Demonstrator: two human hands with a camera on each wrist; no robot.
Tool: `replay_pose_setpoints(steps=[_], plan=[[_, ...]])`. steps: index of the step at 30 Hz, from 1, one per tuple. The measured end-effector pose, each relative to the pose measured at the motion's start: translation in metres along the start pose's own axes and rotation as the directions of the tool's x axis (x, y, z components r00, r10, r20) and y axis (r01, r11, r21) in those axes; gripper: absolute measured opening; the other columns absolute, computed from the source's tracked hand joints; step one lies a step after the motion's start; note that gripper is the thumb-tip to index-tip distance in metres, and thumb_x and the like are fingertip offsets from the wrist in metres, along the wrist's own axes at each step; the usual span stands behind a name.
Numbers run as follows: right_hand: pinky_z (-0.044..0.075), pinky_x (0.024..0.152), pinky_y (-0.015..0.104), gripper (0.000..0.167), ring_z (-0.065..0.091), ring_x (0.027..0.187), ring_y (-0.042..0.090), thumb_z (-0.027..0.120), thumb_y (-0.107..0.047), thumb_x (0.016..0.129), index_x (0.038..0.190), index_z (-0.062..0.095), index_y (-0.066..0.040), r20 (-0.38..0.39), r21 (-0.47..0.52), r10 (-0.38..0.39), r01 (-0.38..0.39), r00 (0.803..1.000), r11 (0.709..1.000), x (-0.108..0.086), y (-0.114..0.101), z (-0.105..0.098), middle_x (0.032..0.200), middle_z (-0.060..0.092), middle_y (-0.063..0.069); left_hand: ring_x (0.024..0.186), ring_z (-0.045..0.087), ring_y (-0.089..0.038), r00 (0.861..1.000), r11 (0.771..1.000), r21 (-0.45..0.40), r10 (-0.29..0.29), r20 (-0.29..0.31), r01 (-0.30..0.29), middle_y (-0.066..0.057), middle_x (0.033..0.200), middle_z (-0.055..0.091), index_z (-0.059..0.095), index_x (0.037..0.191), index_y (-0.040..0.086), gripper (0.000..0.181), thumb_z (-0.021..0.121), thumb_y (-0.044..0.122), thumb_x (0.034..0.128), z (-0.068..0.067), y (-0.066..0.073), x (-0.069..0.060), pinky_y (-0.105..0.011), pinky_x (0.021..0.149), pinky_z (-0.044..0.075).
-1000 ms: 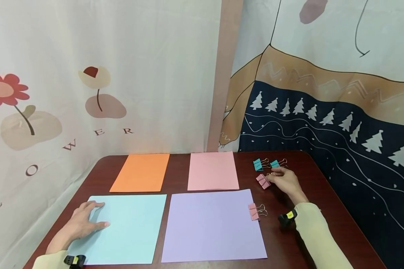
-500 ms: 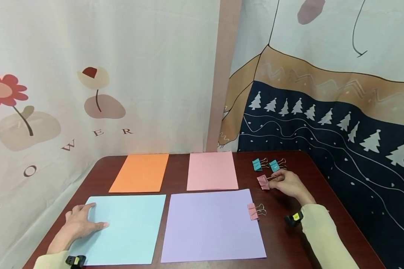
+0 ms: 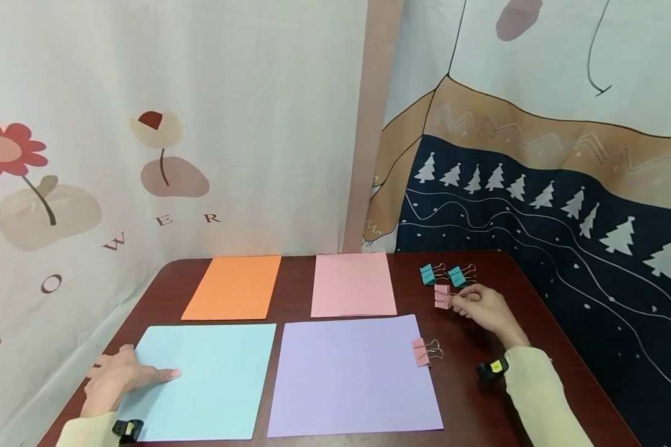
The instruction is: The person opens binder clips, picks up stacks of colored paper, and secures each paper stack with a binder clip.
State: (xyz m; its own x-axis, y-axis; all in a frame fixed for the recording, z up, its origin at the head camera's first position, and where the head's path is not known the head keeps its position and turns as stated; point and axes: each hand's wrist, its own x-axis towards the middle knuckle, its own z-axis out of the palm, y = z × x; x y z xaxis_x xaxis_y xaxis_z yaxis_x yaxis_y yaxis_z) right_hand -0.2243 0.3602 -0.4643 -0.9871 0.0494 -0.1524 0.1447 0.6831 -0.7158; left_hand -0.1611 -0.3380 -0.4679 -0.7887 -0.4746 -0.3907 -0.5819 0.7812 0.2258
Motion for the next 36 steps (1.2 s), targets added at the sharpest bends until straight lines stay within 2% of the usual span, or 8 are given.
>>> replay_pose_setpoints(steps=[4, 8, 16, 23, 25, 27, 32, 36], plan=[[0.057, 0.075, 0.022, 0.071, 0.071, 0.087, 0.018, 0.061, -0.055, 0.099, 0.132, 0.052, 0.007, -0.008, 0.026, 0.007, -0.007, 1.0, 1.0, -0.002, 0.001, -0.001, 0.103, 0.077, 0.01, 0.108, 0.039, -0.062, 1.0, 1.0, -0.003, -0.006, -0.004, 0.006, -0.047, 0.11, 0.036, 0.031, 0.131, -0.022, 0.147, 0.092, 0.075, 0.039, -0.001, 0.001, 0.0, -0.069, 0.089, 0.042], [0.058, 0.076, 0.022, 0.073, 0.071, 0.088, 0.019, 0.062, -0.057, 0.098, 0.132, 0.053, 0.006, -0.01, 0.055, 0.011, -0.011, 1.0, 0.998, -0.003, 0.001, 0.0, 0.103, 0.077, 0.01, 0.111, 0.042, -0.061, 1.0, 1.0, -0.019, -0.009, -0.005, 0.009, -0.049, 0.118, 0.04, 0.03, 0.129, -0.024, 0.145, 0.093, 0.072, 0.0414, 0.0, 0.002, -0.002, -0.071, 0.091, 0.041], [0.057, 0.074, 0.019, 0.068, 0.072, 0.086, 0.019, 0.062, -0.053, 0.099, 0.13, 0.053, 0.006, 0.003, 0.12, -0.002, 0.002, 1.0, 0.993, -0.005, -0.001, 0.0, 0.103, 0.077, 0.011, 0.111, 0.041, -0.06, 1.0, 0.999, -0.035, -0.015, 0.017, 0.016, -0.047, 0.12, 0.037, 0.026, 0.132, -0.024, 0.145, 0.093, 0.071, 0.0454, 0.0, 0.004, -0.005, -0.07, 0.092, 0.042], [0.057, 0.075, 0.018, 0.062, 0.073, 0.087, 0.021, 0.06, -0.05, 0.101, 0.128, 0.055, 0.005, -0.02, 0.129, -0.043, 0.045, 0.999, 0.991, -0.007, -0.004, 0.0, 0.103, 0.077, 0.012, 0.115, 0.041, -0.067, 0.998, 0.997, -0.045, 0.057, 0.037, -0.055, -0.052, 0.124, 0.036, 0.024, 0.136, -0.024, 0.15, 0.091, 0.075, 0.0448, -0.003, 0.002, -0.003, -0.079, 0.093, 0.037], [0.057, 0.075, 0.019, 0.06, 0.073, 0.087, 0.021, 0.06, -0.049, 0.101, 0.128, 0.056, 0.005, -0.025, 0.131, -0.059, 0.061, 0.998, 0.99, -0.008, -0.006, 0.001, 0.103, 0.077, 0.012, 0.115, 0.04, -0.067, 0.995, 0.996, -0.039, 0.081, 0.057, -0.078, -0.052, 0.124, 0.035, 0.026, 0.136, -0.024, 0.147, 0.089, 0.077, 0.0485, -0.003, 0.0, -0.004, -0.079, 0.092, 0.037], [0.057, 0.075, 0.02, 0.059, 0.073, 0.086, 0.022, 0.06, -0.049, 0.101, 0.127, 0.057, 0.004, -0.032, 0.13, -0.07, 0.074, 0.997, 0.989, -0.008, -0.007, 0.001, 0.103, 0.077, 0.011, 0.116, 0.037, -0.068, 0.991, 0.993, -0.035, 0.112, 0.076, -0.109, -0.052, 0.125, 0.033, 0.027, 0.137, -0.024, 0.14, 0.086, 0.075, 0.0571, -0.004, -0.003, -0.005, -0.079, 0.092, 0.039], [0.057, 0.074, 0.02, 0.055, 0.073, 0.085, 0.024, 0.061, -0.046, 0.102, 0.124, 0.058, 0.004, -0.053, 0.121, -0.091, 0.097, 0.994, 0.988, -0.009, -0.011, 0.001, 0.101, 0.076, 0.012, 0.112, 0.039, -0.065, 0.984, 0.986, -0.045, 0.161, 0.073, -0.158, -0.05, 0.121, 0.034, 0.029, 0.136, -0.026, 0.106, 0.079, 0.05, 0.0815, -0.004, -0.005, -0.006, -0.071, 0.094, 0.044], [0.057, 0.074, 0.02, 0.053, 0.073, 0.086, 0.026, 0.061, -0.044, 0.102, 0.124, 0.058, 0.004, -0.059, 0.121, -0.102, 0.109, 0.993, 0.987, -0.01, -0.014, 0.001, 0.101, 0.076, 0.013, 0.116, 0.043, -0.061, 0.989, 0.988, -0.08, 0.139, 0.053, -0.135, -0.05, 0.126, 0.037, 0.027, 0.139, -0.025, 0.091, 0.075, 0.031, 0.0858, -0.005, -0.008, -0.005, -0.07, 0.101, 0.043]])
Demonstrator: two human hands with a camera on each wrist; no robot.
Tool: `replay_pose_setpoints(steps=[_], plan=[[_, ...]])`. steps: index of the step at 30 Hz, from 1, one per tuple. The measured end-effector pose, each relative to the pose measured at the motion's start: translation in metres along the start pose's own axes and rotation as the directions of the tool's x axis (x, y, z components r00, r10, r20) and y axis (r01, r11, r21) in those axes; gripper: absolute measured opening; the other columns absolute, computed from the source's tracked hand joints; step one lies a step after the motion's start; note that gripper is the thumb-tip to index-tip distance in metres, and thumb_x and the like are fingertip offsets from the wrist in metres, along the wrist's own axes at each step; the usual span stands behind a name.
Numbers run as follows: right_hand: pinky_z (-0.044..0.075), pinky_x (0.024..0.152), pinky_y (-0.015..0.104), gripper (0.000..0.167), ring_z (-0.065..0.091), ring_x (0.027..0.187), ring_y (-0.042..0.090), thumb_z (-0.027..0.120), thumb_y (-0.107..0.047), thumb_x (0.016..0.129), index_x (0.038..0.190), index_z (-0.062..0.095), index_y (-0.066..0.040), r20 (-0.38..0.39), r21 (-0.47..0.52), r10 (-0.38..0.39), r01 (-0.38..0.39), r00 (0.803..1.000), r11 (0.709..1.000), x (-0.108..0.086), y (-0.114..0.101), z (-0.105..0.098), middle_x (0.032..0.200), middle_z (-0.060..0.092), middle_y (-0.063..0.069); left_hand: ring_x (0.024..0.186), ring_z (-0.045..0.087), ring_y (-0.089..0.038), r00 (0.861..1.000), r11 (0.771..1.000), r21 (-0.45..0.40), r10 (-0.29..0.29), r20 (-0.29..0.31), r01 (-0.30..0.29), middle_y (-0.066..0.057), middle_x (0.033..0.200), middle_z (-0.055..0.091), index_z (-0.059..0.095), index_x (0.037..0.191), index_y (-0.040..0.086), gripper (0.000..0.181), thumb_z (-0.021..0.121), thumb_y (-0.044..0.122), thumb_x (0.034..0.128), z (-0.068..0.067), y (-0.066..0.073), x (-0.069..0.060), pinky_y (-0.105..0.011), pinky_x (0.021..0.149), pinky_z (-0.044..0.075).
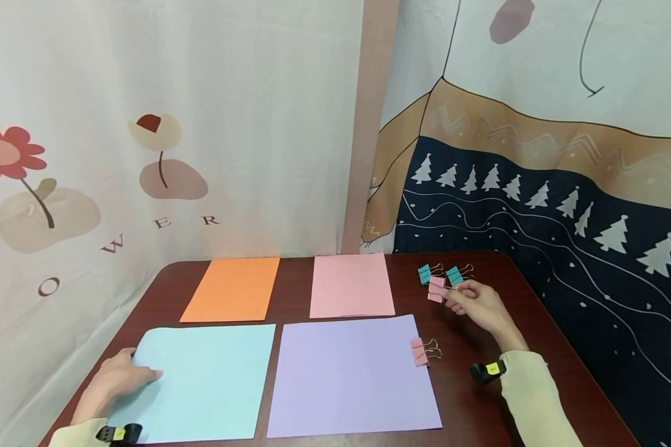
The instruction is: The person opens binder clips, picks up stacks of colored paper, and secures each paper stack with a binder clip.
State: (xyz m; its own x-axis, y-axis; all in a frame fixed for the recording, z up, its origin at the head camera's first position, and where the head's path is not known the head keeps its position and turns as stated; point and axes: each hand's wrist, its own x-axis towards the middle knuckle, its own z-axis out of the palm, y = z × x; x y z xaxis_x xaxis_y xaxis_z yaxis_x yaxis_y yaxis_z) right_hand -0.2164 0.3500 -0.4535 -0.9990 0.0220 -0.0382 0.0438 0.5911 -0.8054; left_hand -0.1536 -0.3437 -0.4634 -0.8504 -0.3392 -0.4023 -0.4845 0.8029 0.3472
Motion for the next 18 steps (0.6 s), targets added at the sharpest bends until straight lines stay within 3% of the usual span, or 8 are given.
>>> replay_pose_setpoints(steps=[4, 11, 18], plan=[[0.057, 0.075, 0.021, 0.055, 0.073, 0.086, 0.026, 0.062, -0.046, 0.101, 0.124, 0.058, 0.004, -0.001, 0.0, -0.005, 0.005, 1.0, 1.0, -0.001, -0.004, 0.001, 0.102, 0.076, 0.014, 0.121, 0.045, -0.058, 0.999, 0.999, -0.038, -0.036, -0.026, 0.035, -0.048, 0.132, 0.039, 0.026, 0.141, -0.025, 0.091, 0.077, 0.023, 0.0833, -0.003, -0.007, 0.003, -0.069, 0.106, 0.04], [0.059, 0.077, 0.025, 0.054, 0.072, 0.086, 0.025, 0.061, -0.047, 0.101, 0.124, 0.058, 0.002, -0.013, -0.017, -0.016, 0.016, 1.0, 1.0, -0.002, -0.011, -0.001, 0.101, 0.076, 0.013, 0.122, 0.045, -0.056, 0.98, 0.976, -0.143, -0.18, -0.079, 0.167, -0.044, 0.133, 0.04, 0.03, 0.14, -0.022, 0.092, 0.085, 0.016, 0.0772, -0.003, -0.008, 0.012, -0.067, 0.108, 0.041], [0.059, 0.077, 0.027, 0.056, 0.072, 0.086, 0.027, 0.061, -0.049, 0.101, 0.125, 0.058, 0.001, -0.019, -0.012, -0.028, 0.028, 0.999, 1.0, -0.005, -0.014, -0.003, 0.101, 0.076, 0.013, 0.128, 0.042, -0.057, 0.974, 0.962, -0.185, -0.216, -0.07, 0.2, -0.045, 0.137, 0.039, 0.034, 0.14, -0.023, 0.084, 0.081, 0.011, 0.0797, -0.006, -0.006, 0.007, -0.065, 0.112, 0.038]])
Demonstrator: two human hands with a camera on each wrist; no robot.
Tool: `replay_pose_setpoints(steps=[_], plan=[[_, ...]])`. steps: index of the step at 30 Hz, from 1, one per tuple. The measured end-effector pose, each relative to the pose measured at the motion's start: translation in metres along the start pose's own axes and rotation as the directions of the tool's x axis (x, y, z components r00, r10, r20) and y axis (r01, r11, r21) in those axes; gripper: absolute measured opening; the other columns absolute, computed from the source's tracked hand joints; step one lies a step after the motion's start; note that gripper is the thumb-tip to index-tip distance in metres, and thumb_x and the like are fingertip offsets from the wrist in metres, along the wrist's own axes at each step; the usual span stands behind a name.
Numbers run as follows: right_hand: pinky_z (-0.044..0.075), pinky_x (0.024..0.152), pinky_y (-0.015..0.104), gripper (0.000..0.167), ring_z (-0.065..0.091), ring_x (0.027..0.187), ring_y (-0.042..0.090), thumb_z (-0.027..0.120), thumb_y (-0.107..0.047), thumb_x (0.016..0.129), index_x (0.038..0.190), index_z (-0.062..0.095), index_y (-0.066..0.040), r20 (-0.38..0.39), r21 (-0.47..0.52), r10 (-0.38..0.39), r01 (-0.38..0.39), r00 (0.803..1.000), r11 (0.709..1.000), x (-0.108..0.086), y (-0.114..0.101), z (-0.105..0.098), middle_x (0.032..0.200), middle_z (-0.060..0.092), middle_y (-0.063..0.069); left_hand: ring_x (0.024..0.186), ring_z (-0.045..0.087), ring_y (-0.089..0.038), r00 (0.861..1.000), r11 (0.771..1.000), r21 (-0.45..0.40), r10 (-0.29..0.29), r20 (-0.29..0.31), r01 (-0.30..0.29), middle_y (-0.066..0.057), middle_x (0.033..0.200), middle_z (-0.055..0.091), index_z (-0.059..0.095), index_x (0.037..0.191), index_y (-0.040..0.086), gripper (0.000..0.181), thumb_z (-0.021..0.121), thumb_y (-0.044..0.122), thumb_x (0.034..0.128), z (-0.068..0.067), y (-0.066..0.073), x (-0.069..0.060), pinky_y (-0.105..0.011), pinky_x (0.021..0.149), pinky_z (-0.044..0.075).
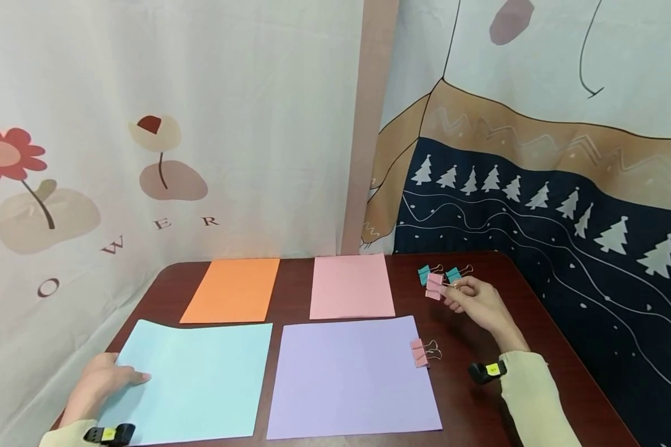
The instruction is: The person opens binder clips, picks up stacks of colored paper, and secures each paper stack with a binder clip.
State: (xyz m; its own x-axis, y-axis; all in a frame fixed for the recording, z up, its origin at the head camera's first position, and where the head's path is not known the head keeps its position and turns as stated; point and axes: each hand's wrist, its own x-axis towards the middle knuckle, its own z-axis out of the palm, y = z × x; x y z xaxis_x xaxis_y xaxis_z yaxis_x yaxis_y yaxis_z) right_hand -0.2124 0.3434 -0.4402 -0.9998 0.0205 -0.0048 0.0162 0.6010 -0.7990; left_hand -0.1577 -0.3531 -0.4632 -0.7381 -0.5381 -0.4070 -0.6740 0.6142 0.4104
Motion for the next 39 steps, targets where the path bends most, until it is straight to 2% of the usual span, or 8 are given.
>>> replay_pose_setpoints(steps=[3, 6, 12, 16, 18, 24, 31, 39], plan=[[0.059, 0.077, 0.027, 0.056, 0.071, 0.085, 0.026, 0.061, -0.05, 0.101, 0.125, 0.059, 0.001, 0.0, 0.003, -0.01, 0.01, 1.0, 1.0, -0.001, -0.001, 0.0, 0.1, 0.076, 0.012, 0.13, 0.039, -0.057, 1.0, 0.999, -0.036, -0.015, 0.02, 0.016, -0.044, 0.14, 0.037, 0.033, 0.141, -0.023, 0.084, 0.08, 0.013, 0.0822, -0.003, -0.004, -0.003, -0.067, 0.113, 0.035], [0.059, 0.077, 0.027, 0.057, 0.071, 0.085, 0.025, 0.061, -0.051, 0.1, 0.128, 0.059, -0.001, -0.001, 0.01, -0.013, 0.013, 1.0, 1.0, -0.001, -0.003, 0.0, 0.1, 0.075, 0.012, 0.13, 0.039, -0.056, 1.0, 0.996, -0.087, 0.006, 0.027, -0.003, -0.044, 0.141, 0.036, 0.032, 0.143, -0.021, 0.087, 0.082, 0.016, 0.0825, -0.007, -0.008, -0.006, -0.069, 0.111, 0.035], [0.058, 0.078, 0.027, 0.057, 0.068, 0.082, 0.016, 0.061, -0.052, 0.1, 0.129, 0.061, -0.003, -0.006, 0.002, -0.008, 0.008, 1.0, 1.0, -0.001, -0.005, 0.001, 0.099, 0.075, 0.01, 0.123, 0.048, -0.055, 0.991, 0.982, -0.139, 0.132, 0.017, -0.129, -0.042, 0.142, 0.041, 0.039, 0.143, -0.016, 0.091, 0.088, 0.023, 0.0779, -0.018, -0.013, -0.008, -0.068, 0.1, 0.044], [0.057, 0.078, 0.03, 0.057, 0.065, 0.082, 0.015, 0.061, -0.055, 0.099, 0.124, 0.062, -0.004, -0.007, -0.004, 0.009, -0.009, 1.0, 1.0, -0.002, -0.006, 0.003, 0.096, 0.073, 0.008, 0.112, 0.059, -0.048, 0.977, 0.969, -0.145, 0.209, 0.039, -0.202, -0.041, 0.142, 0.045, 0.042, 0.144, -0.012, 0.092, 0.09, 0.027, 0.0761, -0.024, -0.015, -0.008, -0.056, 0.085, 0.053], [0.056, 0.078, 0.031, 0.056, 0.064, 0.082, 0.016, 0.061, -0.055, 0.099, 0.124, 0.062, -0.004, -0.007, -0.002, 0.013, -0.013, 1.0, 1.0, -0.002, -0.006, 0.004, 0.094, 0.073, 0.008, 0.105, 0.063, -0.043, 0.972, 0.963, -0.158, 0.228, 0.053, -0.217, -0.041, 0.14, 0.047, 0.042, 0.145, -0.011, 0.094, 0.091, 0.029, 0.0753, -0.027, -0.016, -0.008, -0.05, 0.079, 0.055], [0.056, 0.077, 0.032, 0.055, 0.063, 0.082, 0.016, 0.059, -0.054, 0.1, 0.124, 0.062, -0.003, -0.019, -0.014, 0.009, -0.01, 1.0, 1.0, -0.001, -0.005, 0.007, 0.092, 0.072, 0.008, 0.094, 0.069, -0.034, 0.961, 0.951, -0.183, 0.267, 0.073, -0.25, -0.043, 0.141, 0.044, 0.038, 0.146, -0.013, 0.096, 0.09, 0.031, 0.0771, -0.034, -0.017, -0.01, -0.044, 0.071, 0.058], [0.054, 0.079, 0.034, 0.058, 0.061, 0.084, 0.017, 0.057, -0.058, 0.1, 0.122, 0.063, -0.005, -0.026, -0.027, 0.021, -0.022, 0.999, 0.999, -0.002, -0.005, 0.008, 0.09, 0.07, 0.006, 0.084, 0.068, -0.021, 0.956, 0.933, -0.266, 0.278, 0.096, -0.244, -0.043, 0.142, 0.043, 0.031, 0.15, -0.013, 0.102, 0.089, 0.033, 0.0794, -0.039, -0.019, -0.01, -0.039, 0.069, 0.058], [0.055, 0.078, 0.033, 0.057, 0.061, 0.084, 0.017, 0.057, -0.057, 0.1, 0.124, 0.063, -0.005, -0.022, -0.017, 0.013, -0.014, 1.0, 1.0, -0.004, -0.005, 0.008, 0.091, 0.07, 0.007, 0.081, 0.067, -0.019, 0.953, 0.918, -0.298, 0.294, 0.069, -0.261, -0.039, 0.14, 0.047, 0.029, 0.155, -0.005, 0.101, 0.084, 0.04, 0.0843, -0.045, -0.013, -0.01, -0.036, 0.067, 0.056]])
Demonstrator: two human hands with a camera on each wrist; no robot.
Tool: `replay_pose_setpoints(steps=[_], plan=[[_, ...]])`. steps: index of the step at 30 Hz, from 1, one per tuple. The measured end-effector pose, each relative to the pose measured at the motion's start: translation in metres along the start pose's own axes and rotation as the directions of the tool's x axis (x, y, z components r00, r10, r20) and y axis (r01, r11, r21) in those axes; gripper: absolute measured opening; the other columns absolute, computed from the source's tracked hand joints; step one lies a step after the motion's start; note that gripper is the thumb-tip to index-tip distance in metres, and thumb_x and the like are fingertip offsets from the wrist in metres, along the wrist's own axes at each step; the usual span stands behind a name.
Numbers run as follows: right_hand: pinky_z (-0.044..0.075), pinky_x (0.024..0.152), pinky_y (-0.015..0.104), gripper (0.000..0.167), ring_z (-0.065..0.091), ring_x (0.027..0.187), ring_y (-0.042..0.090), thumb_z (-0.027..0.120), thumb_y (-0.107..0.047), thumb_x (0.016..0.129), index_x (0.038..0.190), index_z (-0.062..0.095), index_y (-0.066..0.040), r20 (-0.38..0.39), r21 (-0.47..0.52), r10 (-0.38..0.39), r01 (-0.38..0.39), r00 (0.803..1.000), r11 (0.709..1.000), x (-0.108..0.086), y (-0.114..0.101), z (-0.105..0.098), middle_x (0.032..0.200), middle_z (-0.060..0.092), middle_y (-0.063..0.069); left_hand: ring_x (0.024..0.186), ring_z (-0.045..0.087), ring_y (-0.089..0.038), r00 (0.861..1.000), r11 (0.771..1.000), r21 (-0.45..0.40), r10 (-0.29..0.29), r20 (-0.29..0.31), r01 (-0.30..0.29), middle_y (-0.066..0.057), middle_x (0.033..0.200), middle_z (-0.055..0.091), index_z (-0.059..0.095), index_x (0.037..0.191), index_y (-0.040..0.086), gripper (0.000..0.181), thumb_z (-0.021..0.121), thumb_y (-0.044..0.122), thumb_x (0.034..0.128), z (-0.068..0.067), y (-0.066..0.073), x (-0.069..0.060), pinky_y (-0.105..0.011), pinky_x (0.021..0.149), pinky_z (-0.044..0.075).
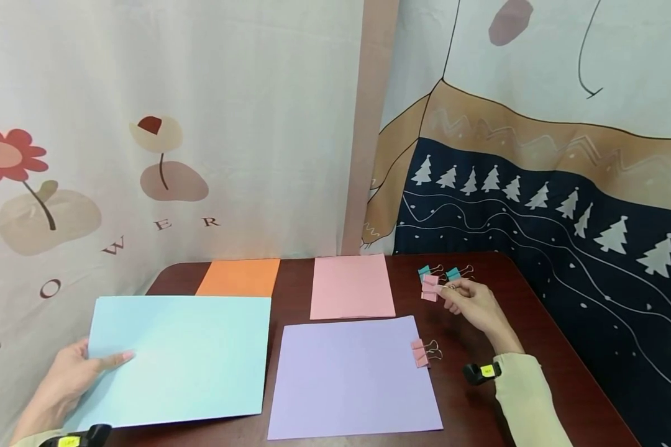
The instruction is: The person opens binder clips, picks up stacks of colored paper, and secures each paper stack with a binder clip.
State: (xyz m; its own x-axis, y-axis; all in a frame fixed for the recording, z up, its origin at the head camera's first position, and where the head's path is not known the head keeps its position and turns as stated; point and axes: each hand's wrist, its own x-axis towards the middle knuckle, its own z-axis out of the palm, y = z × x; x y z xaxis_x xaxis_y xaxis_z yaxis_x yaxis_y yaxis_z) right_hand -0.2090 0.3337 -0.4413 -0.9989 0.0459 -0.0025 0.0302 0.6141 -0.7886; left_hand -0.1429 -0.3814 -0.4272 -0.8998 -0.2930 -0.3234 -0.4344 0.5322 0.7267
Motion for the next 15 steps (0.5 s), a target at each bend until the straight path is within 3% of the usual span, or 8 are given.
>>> replay_pose_setpoints(steps=[8, 15], plan=[[0.057, 0.078, 0.032, 0.056, 0.063, 0.082, 0.018, 0.059, -0.057, 0.099, 0.12, 0.064, -0.005, -0.004, 0.015, -0.014, 0.014, 1.0, 1.0, 0.0, -0.006, -0.002, 0.091, 0.07, 0.008, 0.088, 0.066, -0.019, 0.996, 1.0, 0.004, 0.025, -0.084, -0.024, -0.039, 0.151, 0.039, 0.028, 0.158, -0.003, 0.1, 0.083, 0.04, 0.0862, 0.011, 0.016, 0.005, -0.031, 0.067, 0.055], [0.057, 0.076, 0.032, 0.052, 0.064, 0.079, 0.017, 0.061, -0.051, 0.1, 0.118, 0.065, -0.003, -0.008, 0.038, -0.052, 0.053, 0.999, 0.998, -0.002, -0.012, 0.002, 0.089, 0.07, 0.01, 0.082, 0.065, -0.012, 0.986, 0.996, -0.038, 0.07, -0.15, -0.077, -0.037, 0.144, 0.049, 0.04, 0.15, -0.006, 0.085, 0.082, 0.036, 0.0879, 0.025, 0.028, 0.008, -0.029, 0.064, 0.054]])
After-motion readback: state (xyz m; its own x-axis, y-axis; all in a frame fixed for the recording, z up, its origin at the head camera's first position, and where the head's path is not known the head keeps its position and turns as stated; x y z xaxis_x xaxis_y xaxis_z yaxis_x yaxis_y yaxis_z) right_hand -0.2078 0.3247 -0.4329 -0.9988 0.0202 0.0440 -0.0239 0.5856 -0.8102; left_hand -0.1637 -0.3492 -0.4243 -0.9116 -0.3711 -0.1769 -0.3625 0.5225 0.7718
